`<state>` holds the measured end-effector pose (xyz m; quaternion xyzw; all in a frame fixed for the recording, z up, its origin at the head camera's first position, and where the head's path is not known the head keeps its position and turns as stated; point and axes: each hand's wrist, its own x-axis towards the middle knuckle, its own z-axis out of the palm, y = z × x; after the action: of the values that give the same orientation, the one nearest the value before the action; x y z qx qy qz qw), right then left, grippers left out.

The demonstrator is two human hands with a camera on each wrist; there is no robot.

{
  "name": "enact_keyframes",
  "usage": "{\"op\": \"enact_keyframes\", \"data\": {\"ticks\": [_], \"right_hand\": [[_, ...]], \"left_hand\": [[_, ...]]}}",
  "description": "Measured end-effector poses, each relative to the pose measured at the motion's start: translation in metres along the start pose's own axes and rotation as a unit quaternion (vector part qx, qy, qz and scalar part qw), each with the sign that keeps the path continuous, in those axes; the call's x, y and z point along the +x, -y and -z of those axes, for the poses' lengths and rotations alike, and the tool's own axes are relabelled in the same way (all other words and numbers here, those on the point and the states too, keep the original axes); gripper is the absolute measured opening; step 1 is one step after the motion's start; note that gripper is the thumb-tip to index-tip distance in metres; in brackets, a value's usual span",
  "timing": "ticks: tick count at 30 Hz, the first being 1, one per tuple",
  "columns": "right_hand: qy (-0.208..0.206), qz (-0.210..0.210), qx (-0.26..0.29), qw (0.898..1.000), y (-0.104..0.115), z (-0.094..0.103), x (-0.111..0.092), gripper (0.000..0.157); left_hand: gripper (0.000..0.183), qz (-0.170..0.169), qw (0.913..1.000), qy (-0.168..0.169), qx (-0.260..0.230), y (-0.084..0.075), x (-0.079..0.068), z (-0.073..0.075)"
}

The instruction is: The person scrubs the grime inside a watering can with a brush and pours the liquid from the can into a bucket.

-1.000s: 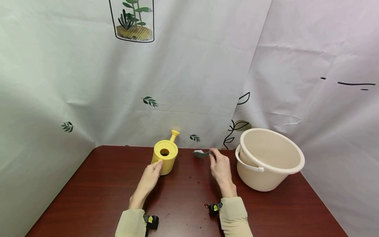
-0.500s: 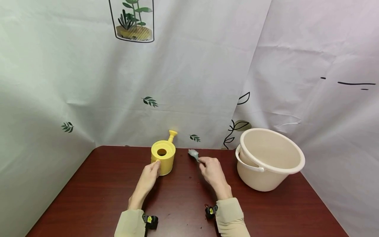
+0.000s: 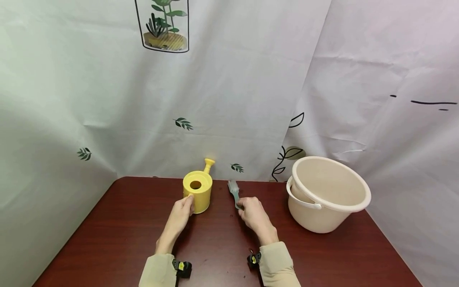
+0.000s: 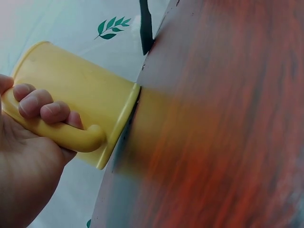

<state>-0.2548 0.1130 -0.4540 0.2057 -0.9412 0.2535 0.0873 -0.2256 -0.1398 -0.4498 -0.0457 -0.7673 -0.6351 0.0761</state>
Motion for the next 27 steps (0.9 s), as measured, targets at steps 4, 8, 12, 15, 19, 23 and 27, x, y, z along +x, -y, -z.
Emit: {"op": "enact_keyframes", "data": {"ticks": [4,8,12,15,19,23,27], "right_hand": [[0.021,0.008,0.000,1.000,-0.001,-0.004,-0.001,0.015],[0.039,0.003,-0.002,0.999,-0.004,-0.008,-0.003,0.014],[0.047,-0.012,-0.003,0.999,-0.005,-0.009,-0.004,0.011],[0.048,-0.019,-0.003,0.999,-0.006,-0.007,-0.005,0.009],[0.049,-0.024,0.009,0.998,-0.005,0.000,-0.006,0.007],[0.046,-0.028,0.021,0.998,-0.002,0.010,-0.009,0.013],[0.032,-0.025,0.022,0.999,0.001,0.021,-0.011,0.016]], "left_hand": [[0.044,-0.001,1.0000,-0.004,0.001,-0.011,-0.005,0.000],[0.044,0.004,1.0000,-0.007,0.000,-0.012,-0.007,0.000],[0.044,0.005,1.0000,-0.004,-0.007,-0.011,-0.006,0.000],[0.044,0.004,0.9999,0.001,-0.013,-0.009,-0.006,0.001],[0.044,0.010,0.9997,0.003,-0.020,-0.007,-0.005,0.002],[0.044,0.015,0.9994,0.003,-0.030,-0.005,-0.004,0.003],[0.044,0.017,0.9993,0.005,-0.032,-0.004,-0.002,0.005]]}}
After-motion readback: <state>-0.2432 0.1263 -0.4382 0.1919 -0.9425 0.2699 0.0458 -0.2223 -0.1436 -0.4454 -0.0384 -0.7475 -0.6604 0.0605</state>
